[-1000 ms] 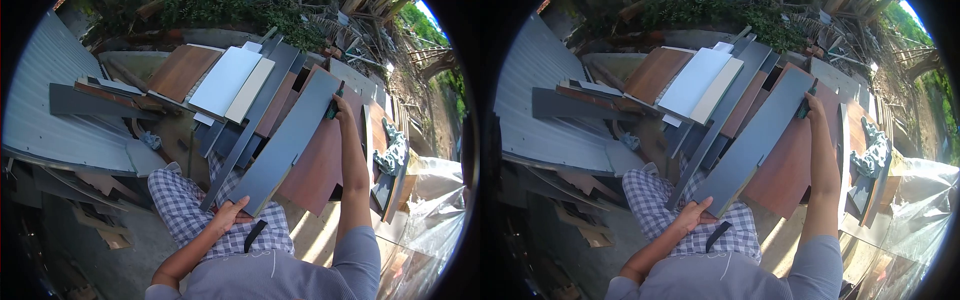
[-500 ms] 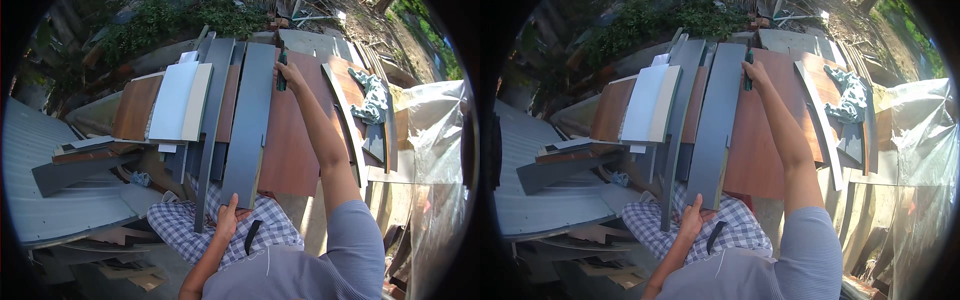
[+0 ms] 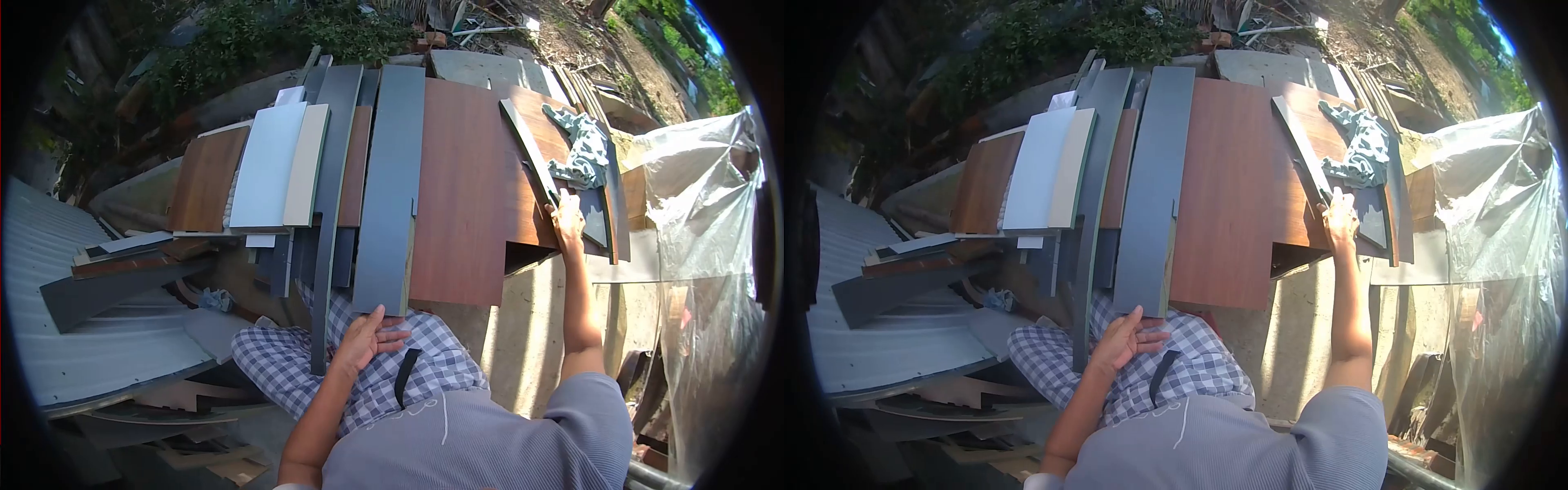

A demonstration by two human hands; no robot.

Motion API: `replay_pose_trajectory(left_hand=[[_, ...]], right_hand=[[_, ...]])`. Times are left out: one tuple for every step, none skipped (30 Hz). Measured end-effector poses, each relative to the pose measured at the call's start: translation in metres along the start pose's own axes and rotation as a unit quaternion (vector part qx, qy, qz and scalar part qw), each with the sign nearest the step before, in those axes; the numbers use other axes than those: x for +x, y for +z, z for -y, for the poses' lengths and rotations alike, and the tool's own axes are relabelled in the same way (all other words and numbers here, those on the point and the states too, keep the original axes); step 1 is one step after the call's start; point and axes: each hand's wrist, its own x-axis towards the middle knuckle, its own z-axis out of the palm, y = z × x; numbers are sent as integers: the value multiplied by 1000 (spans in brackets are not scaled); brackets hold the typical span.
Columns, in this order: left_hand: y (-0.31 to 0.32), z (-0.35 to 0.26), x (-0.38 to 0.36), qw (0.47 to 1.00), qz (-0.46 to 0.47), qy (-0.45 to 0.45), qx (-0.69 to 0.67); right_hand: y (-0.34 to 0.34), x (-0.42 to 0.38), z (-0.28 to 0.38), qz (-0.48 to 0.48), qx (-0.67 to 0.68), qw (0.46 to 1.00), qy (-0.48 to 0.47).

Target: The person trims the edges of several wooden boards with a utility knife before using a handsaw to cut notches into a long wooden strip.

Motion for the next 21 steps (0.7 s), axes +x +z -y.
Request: replay_pose_trajectory(left_hand=[[-2,-1,-8,1000,-1,6,-3],[-7,1,-18,999,4,-20,31],[-11,3,-30,997,7,-47,64],[-12,2,-43,997,2,-41,61],[-12,0,-55,995,7,-9,100],[-11,-2,-66,990,11,22,137],[-11,-6,-76,985,10,58,160],[-9,-9,-82,987,4,57,150],[-6,-15,-85,980,-3,114,163],[-2,-20,-86,970,-14,172,171],[6,-27,-81,966,-20,197,165],[14,-34,-75,962,-31,222,158],[22,-41,-68,957,-36,239,160],[27,-49,-62,951,-44,257,164],[26,-55,-53,957,-36,257,127],[21,-60,-47,961,-29,262,89],[14,-66,-51,958,-53,274,71],[6,-73,-60,950,-70,291,93],[-4,-77,-72,941,-91,305,116],[-15,-78,-86,935,-125,316,101],[-27,-74,-102,921,-144,352,87]], right_hand=[[5,4,-7,14,-11,1000,-16],[10,13,-12,42,-14,999,-3],[4,17,-7,77,19,997,2],[-6,22,-2,113,52,992,8],[-15,18,3,95,125,988,-16],[-19,26,2,209,237,949,-16],[-37,18,24,246,305,919,44],[-60,-1,57,283,367,880,105],[-68,-19,82,295,493,810,114],[-75,-36,108,305,606,724,120],[-89,-53,141,299,645,695,112],[-99,-71,174,298,680,661,104],[-101,-83,202,323,698,634,83],[-102,-95,230,348,715,603,61],[-108,-109,259,374,716,589,30],[-112,-122,286,400,717,571,-3],[-111,-135,309,430,711,555,-39],[-129,-148,334,484,691,532,-68],[-127,-162,354,482,688,530,-113],[-125,-174,374,481,687,521,-160],[-133,-183,392,511,676,501,-178]])
